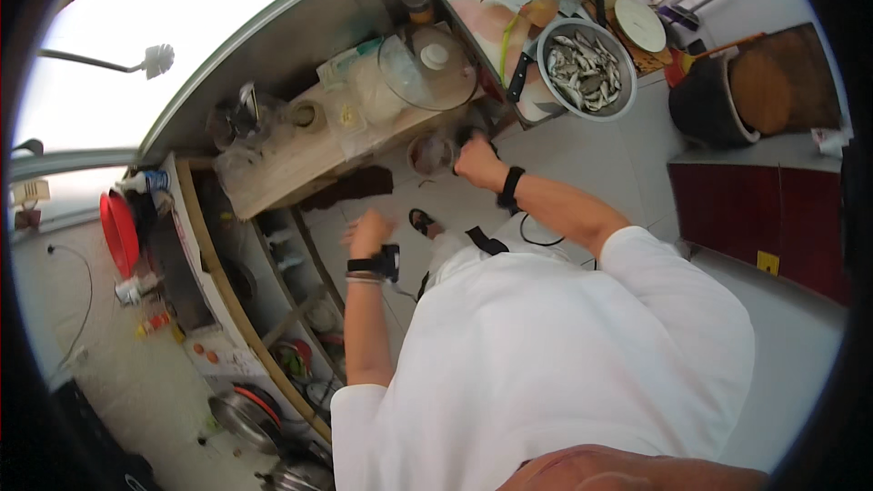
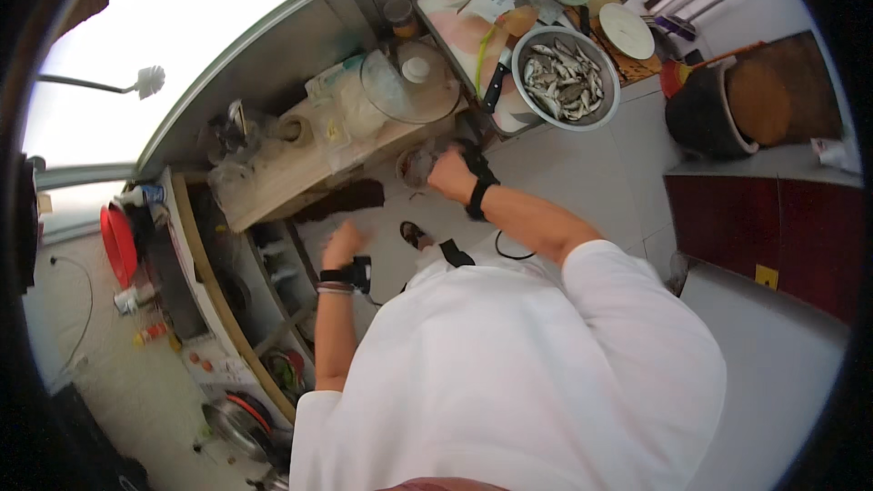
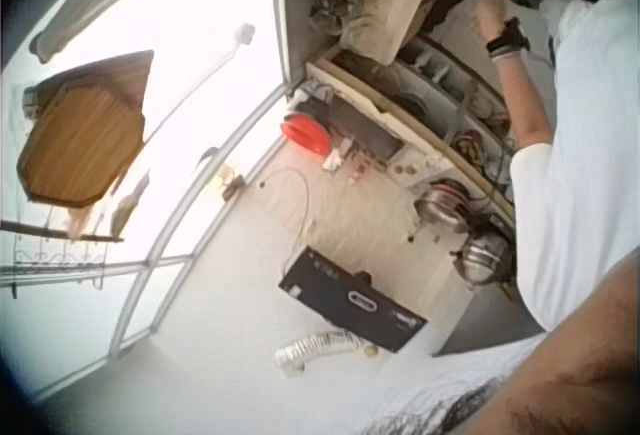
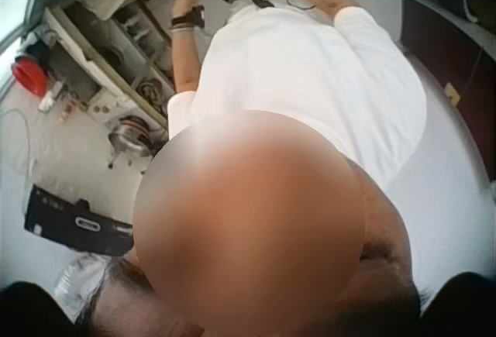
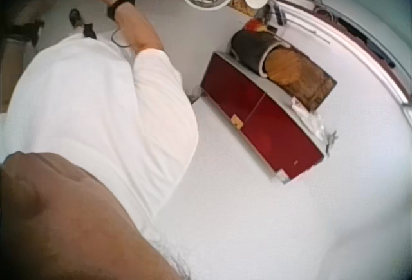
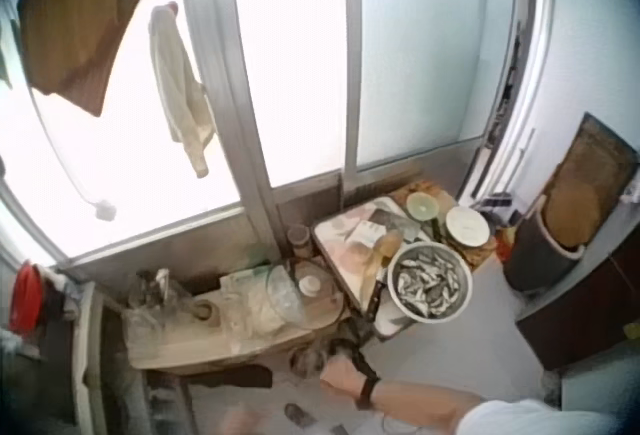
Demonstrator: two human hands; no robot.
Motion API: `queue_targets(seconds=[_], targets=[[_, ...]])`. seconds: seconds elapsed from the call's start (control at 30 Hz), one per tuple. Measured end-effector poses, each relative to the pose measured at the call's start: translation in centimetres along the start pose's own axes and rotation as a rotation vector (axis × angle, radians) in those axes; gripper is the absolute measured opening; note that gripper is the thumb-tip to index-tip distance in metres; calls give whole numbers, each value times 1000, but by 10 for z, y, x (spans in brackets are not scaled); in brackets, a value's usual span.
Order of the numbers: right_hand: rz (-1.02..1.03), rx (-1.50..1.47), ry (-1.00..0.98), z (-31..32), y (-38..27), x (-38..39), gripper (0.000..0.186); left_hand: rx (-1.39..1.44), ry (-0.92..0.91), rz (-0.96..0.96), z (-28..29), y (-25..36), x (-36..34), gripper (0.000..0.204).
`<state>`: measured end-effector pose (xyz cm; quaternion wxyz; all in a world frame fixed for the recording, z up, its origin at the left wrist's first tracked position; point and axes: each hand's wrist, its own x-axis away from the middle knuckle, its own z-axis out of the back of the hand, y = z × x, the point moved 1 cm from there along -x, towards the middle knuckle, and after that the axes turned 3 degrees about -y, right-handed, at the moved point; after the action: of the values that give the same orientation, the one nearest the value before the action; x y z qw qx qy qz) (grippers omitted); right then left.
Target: Cleaning a bowl of small whole fish and then cleaning the frying pan.
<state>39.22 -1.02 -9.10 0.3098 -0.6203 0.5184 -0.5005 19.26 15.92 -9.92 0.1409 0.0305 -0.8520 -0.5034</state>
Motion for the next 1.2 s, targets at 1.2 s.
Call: queue_targets(seconds=[1.2], targets=[[1098, -918, -408, -6, -401, -141, 31, -606, 286, -784, -71, 377, -207, 58]])
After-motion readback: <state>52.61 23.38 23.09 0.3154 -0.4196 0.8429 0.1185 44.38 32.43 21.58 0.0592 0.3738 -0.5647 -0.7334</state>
